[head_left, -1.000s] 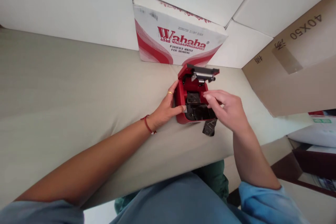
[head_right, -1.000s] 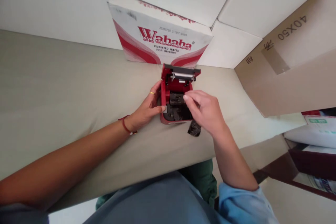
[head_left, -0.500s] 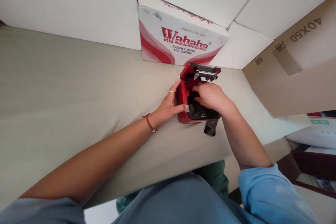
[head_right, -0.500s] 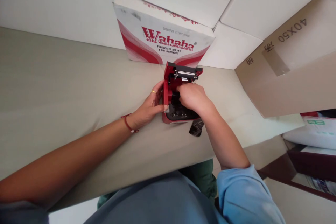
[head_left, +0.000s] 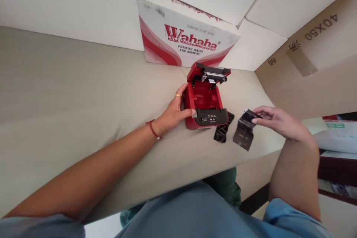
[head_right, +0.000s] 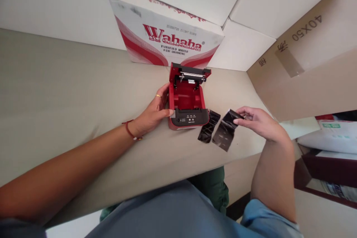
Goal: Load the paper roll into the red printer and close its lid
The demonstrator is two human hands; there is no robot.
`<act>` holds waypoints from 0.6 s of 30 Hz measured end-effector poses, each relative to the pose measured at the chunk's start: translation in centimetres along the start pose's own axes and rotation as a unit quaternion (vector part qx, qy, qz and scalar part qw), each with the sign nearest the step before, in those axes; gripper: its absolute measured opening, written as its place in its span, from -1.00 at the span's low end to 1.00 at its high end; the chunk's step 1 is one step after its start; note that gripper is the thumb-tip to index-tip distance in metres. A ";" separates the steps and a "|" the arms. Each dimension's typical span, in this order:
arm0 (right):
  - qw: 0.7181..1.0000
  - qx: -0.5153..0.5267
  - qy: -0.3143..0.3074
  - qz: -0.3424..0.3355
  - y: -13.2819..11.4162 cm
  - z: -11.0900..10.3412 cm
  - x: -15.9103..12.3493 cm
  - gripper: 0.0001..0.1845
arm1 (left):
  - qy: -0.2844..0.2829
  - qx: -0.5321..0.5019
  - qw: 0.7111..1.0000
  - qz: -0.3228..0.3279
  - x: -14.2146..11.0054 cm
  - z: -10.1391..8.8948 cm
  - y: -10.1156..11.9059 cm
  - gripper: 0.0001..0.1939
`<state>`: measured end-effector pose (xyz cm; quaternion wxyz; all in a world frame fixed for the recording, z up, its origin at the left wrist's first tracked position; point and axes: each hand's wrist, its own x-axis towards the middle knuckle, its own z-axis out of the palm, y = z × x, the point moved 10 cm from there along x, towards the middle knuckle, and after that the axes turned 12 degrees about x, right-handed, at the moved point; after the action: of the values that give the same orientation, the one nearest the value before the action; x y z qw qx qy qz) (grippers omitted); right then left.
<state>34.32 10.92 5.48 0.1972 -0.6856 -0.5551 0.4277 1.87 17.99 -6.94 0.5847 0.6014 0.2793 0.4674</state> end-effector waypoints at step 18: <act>0.983 -0.156 -0.020 -0.091 -0.3 8.2 5.8 -0.69 | -0.005 -0.030 1.000 -0.007 0.2 0.1 0.0 0.16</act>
<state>27.66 14.74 -1.02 0.1148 -0.6461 -0.6790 0.3293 2.00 18.16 -6.85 0.6071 0.5836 0.2663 0.4690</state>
